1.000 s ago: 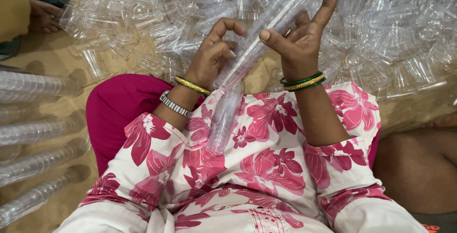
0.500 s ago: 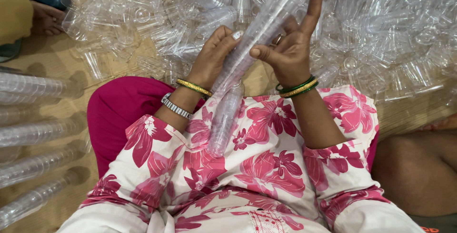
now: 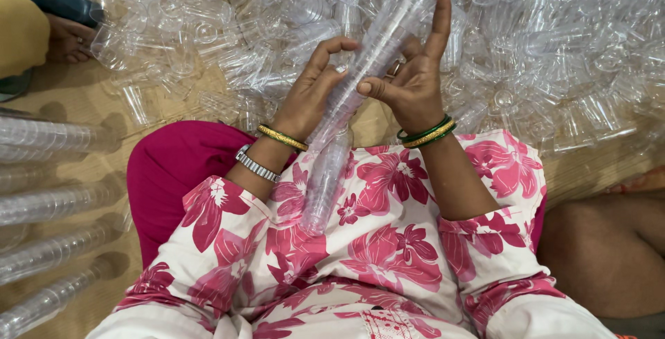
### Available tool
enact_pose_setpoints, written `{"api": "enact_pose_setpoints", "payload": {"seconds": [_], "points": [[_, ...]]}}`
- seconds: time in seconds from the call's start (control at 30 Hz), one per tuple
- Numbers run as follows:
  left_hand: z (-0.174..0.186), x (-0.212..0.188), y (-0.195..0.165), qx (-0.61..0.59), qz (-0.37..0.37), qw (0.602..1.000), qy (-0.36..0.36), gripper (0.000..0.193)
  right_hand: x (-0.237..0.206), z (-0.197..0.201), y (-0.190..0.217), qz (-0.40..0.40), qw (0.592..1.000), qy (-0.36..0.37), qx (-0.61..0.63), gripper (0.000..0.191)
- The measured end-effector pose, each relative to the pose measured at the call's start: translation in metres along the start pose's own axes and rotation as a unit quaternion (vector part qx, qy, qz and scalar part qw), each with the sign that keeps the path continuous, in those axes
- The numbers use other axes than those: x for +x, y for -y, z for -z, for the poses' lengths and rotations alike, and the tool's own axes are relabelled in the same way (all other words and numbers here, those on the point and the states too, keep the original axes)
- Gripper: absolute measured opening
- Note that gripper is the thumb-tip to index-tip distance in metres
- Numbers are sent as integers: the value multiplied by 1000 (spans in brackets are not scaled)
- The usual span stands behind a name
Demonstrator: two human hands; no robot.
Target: The person sits on the floor among large piles of clear plastic cups and nests cups one at a time into a growing stack held in one hand, repeatedly picking single cups from the pile and pressing them into the stack.
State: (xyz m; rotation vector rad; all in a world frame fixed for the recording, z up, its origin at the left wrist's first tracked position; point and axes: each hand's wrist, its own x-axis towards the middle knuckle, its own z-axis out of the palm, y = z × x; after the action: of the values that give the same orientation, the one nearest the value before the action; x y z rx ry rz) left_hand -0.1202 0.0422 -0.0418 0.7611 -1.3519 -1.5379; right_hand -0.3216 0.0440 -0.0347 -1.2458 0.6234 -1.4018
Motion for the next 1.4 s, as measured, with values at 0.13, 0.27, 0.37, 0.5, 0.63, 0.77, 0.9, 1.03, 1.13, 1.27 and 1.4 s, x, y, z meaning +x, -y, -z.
{"api": "enact_pose_setpoints", "payload": {"seconds": [0.13,0.27,0.37,0.5,0.63,0.77,0.9,1.03,1.13,1.27,1.4], "points": [[1,-1,5,23,6,1000,-11,38,-2,5,-6,9,1000,2,-4,139],[0,-1,7,87,6,996,-11,50,0,4,-5,-14,1000,9,14,140],[-1,-3,4,98,-47,993,44,71,3,1,1,-27,999,21,26,139],[-3,-6,-3,120,-31,991,44,86,4,5,12,-54,998,22,34,130],[-2,-6,-5,109,-20,993,51,96,3,15,8,-45,998,-32,-28,87],[3,-7,1,134,-20,989,59,91,3,29,-18,-59,990,-121,28,63],[9,-2,5,192,-71,977,50,88,12,56,-33,41,981,-188,-9,65],[18,-5,-24,-6,-39,994,-99,80,23,83,-29,15,937,-348,4,71],[30,-30,-75,-233,1,953,-194,64,25,96,-22,-25,908,-417,16,74],[38,-132,-150,-212,-47,968,-123,75,30,98,-24,-24,907,-419,25,77],[49,-223,-191,301,197,906,-223,91,34,94,-33,-42,907,-419,24,80]]}}
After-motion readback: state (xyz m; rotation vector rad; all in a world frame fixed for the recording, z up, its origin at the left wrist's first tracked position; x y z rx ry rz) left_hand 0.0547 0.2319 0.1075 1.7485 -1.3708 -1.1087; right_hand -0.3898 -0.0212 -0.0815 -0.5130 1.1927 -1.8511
